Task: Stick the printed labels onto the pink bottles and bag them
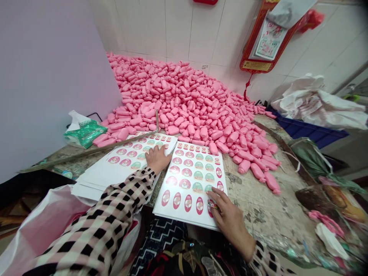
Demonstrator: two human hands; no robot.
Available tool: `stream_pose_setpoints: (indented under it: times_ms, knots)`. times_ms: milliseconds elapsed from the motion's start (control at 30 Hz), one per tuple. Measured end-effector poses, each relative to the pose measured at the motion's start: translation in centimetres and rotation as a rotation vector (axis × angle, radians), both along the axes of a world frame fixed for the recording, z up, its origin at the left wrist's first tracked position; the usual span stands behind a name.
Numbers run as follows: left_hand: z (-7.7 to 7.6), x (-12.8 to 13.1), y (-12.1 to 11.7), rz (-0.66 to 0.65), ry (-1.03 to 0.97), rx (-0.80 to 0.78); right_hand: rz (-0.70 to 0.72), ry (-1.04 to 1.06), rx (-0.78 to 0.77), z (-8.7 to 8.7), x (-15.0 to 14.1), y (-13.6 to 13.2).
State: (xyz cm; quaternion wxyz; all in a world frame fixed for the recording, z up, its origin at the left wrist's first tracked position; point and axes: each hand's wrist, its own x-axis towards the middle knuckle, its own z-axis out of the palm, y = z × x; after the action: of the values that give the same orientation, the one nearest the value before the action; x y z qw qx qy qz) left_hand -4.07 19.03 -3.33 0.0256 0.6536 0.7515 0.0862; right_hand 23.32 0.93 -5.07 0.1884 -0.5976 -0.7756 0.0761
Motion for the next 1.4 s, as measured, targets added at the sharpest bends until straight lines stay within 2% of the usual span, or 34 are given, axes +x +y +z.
stream_pose_setpoints:
  times_ms: [167,300,400,533,633,700,900,1000,1100,1200,1300,1400]
  knots:
    - [-0.3,0.0,0.7,0.019,-0.009,-0.011,-0.005,-0.020,-0.031,0.2,-0.1,0.0]
    - [-0.5,0.2,0.8,0.010,-0.011,-0.022,0.022,-0.049,-0.100,1.2,-0.2,0.2]
    - [-0.2,0.8,-0.3,-0.078,-0.005,-0.012,0.080,-0.047,-0.147,2.3,0.2,0.8]
    - [0.2,2.2,-2.9,-0.304,0.008,0.023,0.147,-0.046,-0.159,3.5,0.7,3.0]
    - [-0.1,3.1,-4.4,-0.496,-0.010,-0.012,0.184,-0.086,-0.135,4.4,0.4,5.9]
    - [-0.5,3.5,-4.8,-0.557,-0.024,-0.043,0.206,-0.142,-0.103,5.2,-0.3,8.4]
    - [-1.3,3.5,-4.8,-0.553,0.002,-0.008,0.283,-0.403,-0.063,7.8,-5.0,17.7]
    - [-1.4,3.5,-4.9,-0.553,0.008,0.009,0.314,-0.427,-0.038,8.6,-8.0,22.4]
    - [-1.6,3.4,-4.8,-0.558,-0.004,0.023,0.356,-0.448,-0.042,8.5,-10.6,26.6]
    - [-1.7,3.3,-4.7,-0.564,-0.012,0.024,0.360,-0.484,-0.070,7.7,-12.1,29.6]
    - [-1.7,3.3,-4.7,-0.567,-0.016,0.022,0.321,-0.511,-0.069,6.7,-12.2,31.1]
    - [-1.8,3.3,-4.6,-0.567,-0.015,0.025,0.271,-0.522,-0.045,6.0,-10.9,31.6]
